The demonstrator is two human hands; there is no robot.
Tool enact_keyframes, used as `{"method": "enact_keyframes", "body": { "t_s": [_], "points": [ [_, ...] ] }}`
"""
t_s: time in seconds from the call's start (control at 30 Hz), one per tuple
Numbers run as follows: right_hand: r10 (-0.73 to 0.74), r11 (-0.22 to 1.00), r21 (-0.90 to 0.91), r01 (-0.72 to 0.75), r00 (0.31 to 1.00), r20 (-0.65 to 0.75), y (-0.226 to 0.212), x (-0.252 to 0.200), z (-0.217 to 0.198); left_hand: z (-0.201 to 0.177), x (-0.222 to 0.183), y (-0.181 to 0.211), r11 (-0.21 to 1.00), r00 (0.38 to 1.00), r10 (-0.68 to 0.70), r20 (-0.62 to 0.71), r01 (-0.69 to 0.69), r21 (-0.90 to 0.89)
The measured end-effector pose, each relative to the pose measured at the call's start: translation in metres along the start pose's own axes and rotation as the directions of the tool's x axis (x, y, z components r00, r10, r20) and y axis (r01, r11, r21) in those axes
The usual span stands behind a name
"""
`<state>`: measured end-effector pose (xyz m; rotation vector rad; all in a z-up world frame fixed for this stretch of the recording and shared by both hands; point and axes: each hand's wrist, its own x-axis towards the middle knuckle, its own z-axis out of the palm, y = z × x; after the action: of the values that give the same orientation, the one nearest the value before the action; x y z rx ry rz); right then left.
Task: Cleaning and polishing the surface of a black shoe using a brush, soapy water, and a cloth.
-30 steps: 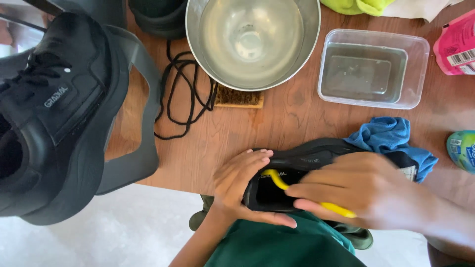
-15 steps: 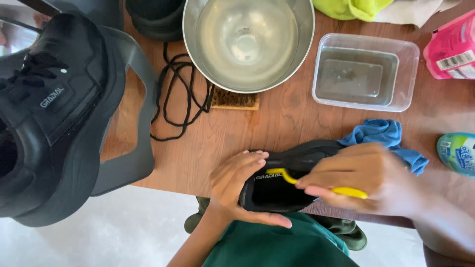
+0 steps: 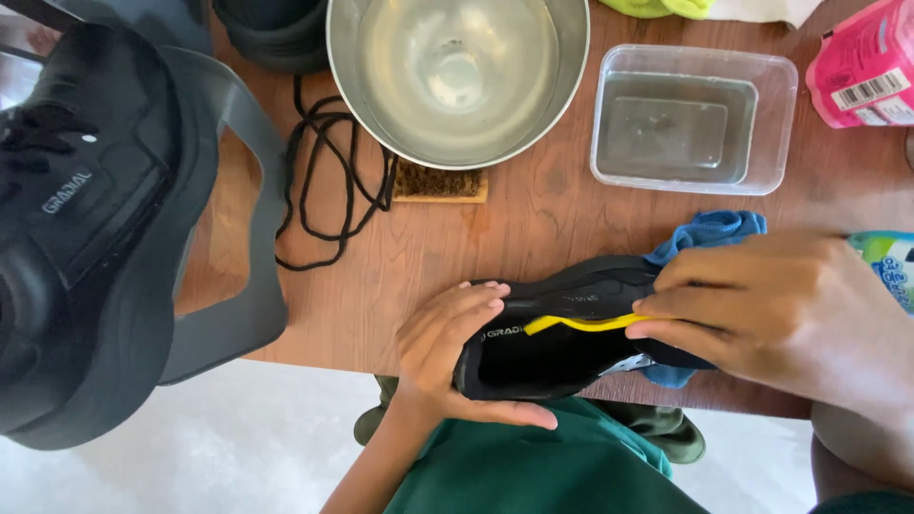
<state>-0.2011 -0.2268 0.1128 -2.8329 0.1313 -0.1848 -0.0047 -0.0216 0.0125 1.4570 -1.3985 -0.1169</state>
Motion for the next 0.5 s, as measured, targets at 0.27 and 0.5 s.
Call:
{"method": "enact_keyframes", "body": {
  "t_s": [0.27,0.5],
  "points": [
    [0.102,0.995,-0.025,-0.099,0.959,0.264,0.001,-0.038,-0.009,0.002,-0.002,-0.005,0.999,0.999,0.036,0.008,-0.036,-0.014],
    [-0.076,0.995,0.072,0.064,0.98,0.185,-0.019,0.002,0.017,0.002,-0.007,-0.008,0.997,0.996,0.074,0.044,-0.073,-0.024]
  ]
}}
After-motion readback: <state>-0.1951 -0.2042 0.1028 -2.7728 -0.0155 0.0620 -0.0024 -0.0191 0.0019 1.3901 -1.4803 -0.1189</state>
